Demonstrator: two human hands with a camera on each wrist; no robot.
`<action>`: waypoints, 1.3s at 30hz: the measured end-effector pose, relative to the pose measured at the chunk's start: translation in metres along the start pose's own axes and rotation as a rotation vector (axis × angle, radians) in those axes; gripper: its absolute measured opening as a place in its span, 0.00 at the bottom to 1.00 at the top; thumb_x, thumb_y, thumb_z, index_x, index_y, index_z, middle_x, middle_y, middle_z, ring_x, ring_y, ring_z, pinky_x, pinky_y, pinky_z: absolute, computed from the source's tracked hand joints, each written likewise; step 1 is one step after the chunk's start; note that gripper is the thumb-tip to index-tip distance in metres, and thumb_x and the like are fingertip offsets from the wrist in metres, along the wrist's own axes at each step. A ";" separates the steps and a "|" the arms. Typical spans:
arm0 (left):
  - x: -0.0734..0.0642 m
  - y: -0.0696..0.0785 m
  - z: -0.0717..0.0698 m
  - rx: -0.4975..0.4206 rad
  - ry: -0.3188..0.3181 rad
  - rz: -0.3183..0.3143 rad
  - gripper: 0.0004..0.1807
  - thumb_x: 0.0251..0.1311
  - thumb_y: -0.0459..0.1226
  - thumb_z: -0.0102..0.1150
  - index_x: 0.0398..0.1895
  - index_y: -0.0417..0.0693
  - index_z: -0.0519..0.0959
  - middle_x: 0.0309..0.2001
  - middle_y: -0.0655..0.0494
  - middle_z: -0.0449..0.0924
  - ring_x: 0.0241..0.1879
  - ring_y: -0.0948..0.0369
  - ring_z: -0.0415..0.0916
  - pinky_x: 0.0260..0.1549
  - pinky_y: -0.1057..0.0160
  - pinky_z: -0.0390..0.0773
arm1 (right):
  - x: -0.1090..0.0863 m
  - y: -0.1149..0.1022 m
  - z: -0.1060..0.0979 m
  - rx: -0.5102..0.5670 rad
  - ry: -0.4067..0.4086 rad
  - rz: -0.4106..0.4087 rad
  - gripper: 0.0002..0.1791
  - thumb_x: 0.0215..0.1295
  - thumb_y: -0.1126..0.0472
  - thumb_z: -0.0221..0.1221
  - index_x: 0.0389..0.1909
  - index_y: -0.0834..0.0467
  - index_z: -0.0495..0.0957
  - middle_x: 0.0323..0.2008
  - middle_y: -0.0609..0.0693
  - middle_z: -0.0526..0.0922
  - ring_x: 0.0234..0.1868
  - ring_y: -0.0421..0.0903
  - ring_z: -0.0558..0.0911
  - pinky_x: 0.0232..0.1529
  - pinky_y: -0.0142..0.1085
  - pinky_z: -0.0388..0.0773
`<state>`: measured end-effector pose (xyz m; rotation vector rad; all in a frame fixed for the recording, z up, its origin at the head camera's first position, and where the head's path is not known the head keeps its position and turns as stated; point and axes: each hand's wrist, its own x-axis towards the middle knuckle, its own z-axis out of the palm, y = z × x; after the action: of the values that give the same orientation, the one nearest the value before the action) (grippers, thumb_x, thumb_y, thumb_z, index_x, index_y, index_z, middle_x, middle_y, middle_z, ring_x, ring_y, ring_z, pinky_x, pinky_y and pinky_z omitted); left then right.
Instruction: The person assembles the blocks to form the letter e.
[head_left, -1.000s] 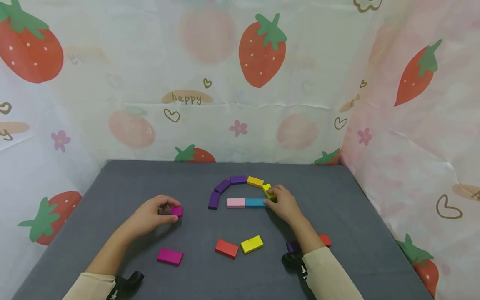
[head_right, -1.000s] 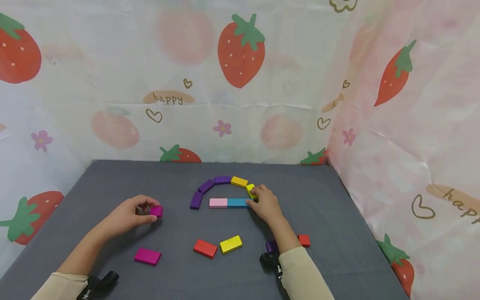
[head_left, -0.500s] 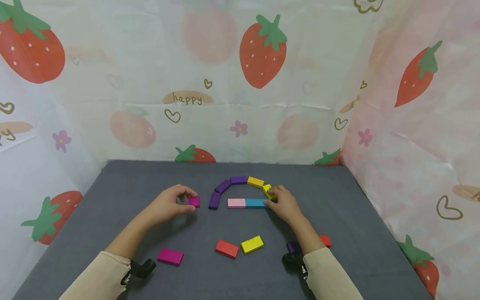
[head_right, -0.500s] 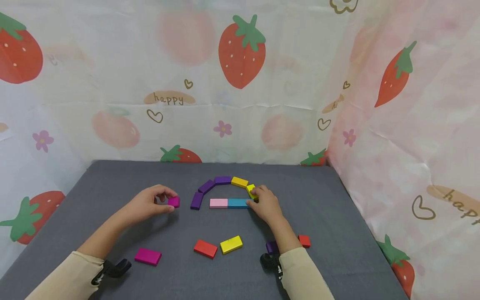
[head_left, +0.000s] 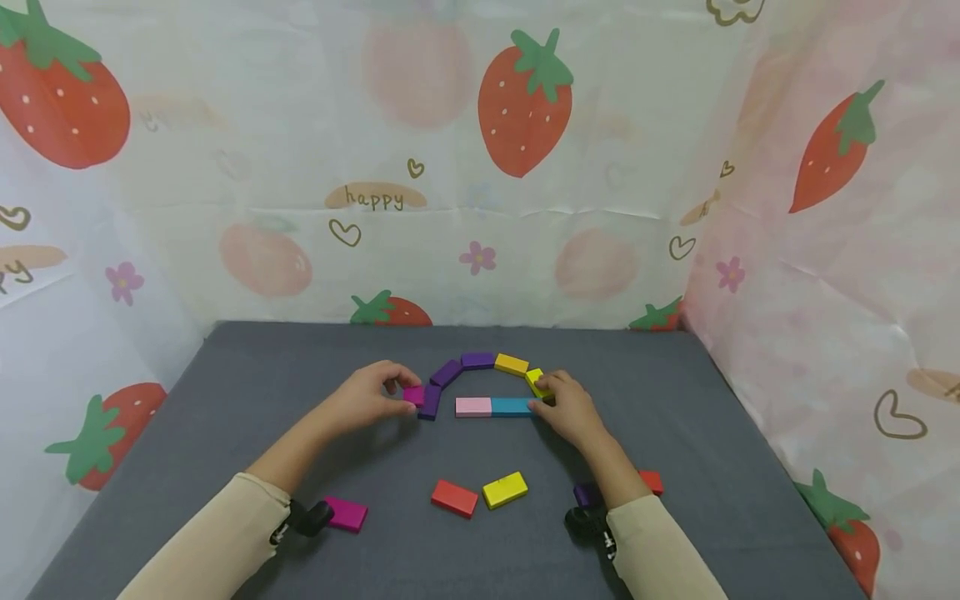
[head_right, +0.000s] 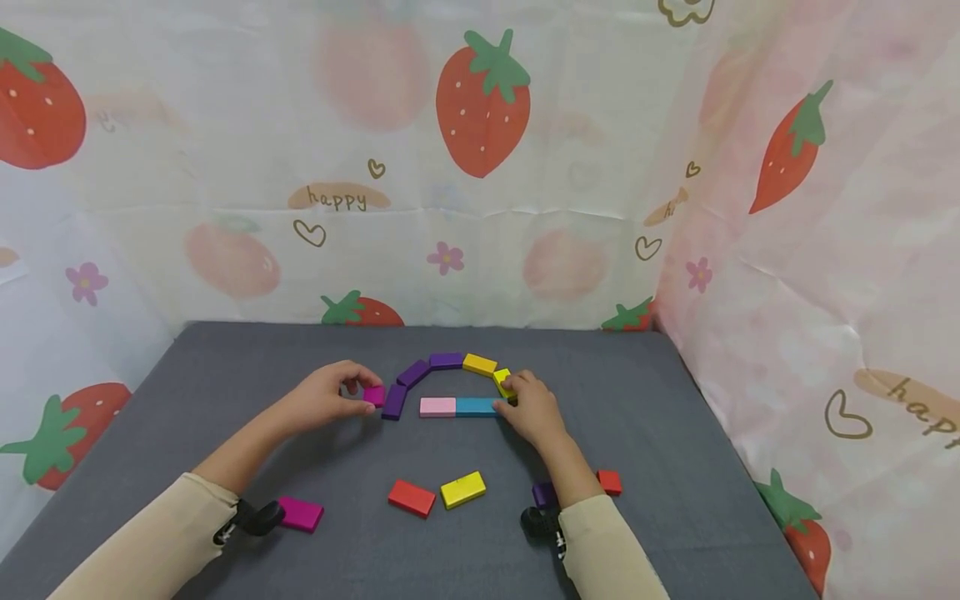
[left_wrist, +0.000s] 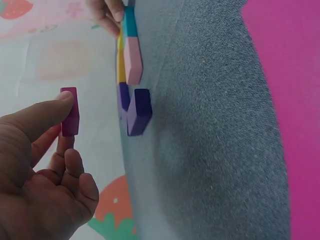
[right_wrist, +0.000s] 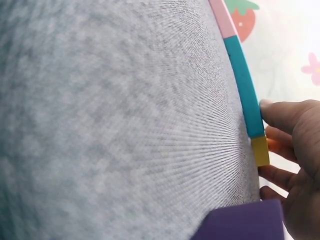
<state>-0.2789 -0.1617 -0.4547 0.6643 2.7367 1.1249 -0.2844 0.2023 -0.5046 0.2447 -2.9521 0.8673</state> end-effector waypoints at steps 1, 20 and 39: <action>0.002 0.000 0.001 0.001 -0.001 0.001 0.15 0.59 0.42 0.74 0.49 0.59 0.84 0.49 0.58 0.78 0.47 0.56 0.72 0.43 0.56 0.73 | 0.000 0.000 0.000 -0.001 0.000 -0.002 0.24 0.69 0.52 0.67 0.60 0.61 0.80 0.62 0.54 0.77 0.65 0.56 0.75 0.67 0.53 0.70; 0.027 -0.003 0.019 -0.027 -0.051 -0.027 0.16 0.60 0.41 0.74 0.51 0.53 0.85 0.48 0.54 0.80 0.44 0.57 0.72 0.41 0.58 0.73 | 0.000 0.001 0.001 -0.006 0.008 -0.028 0.24 0.69 0.53 0.66 0.61 0.61 0.80 0.61 0.54 0.78 0.64 0.56 0.76 0.65 0.53 0.72; 0.048 0.002 0.037 -0.007 -0.097 -0.053 0.16 0.59 0.40 0.74 0.51 0.51 0.85 0.43 0.51 0.78 0.37 0.58 0.70 0.34 0.60 0.71 | 0.000 0.001 0.000 -0.018 -0.001 -0.022 0.24 0.69 0.52 0.67 0.61 0.61 0.80 0.60 0.54 0.78 0.63 0.56 0.77 0.65 0.52 0.72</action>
<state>-0.3118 -0.1162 -0.4770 0.6240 2.6515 1.0610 -0.2846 0.2037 -0.5049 0.2766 -2.9511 0.8381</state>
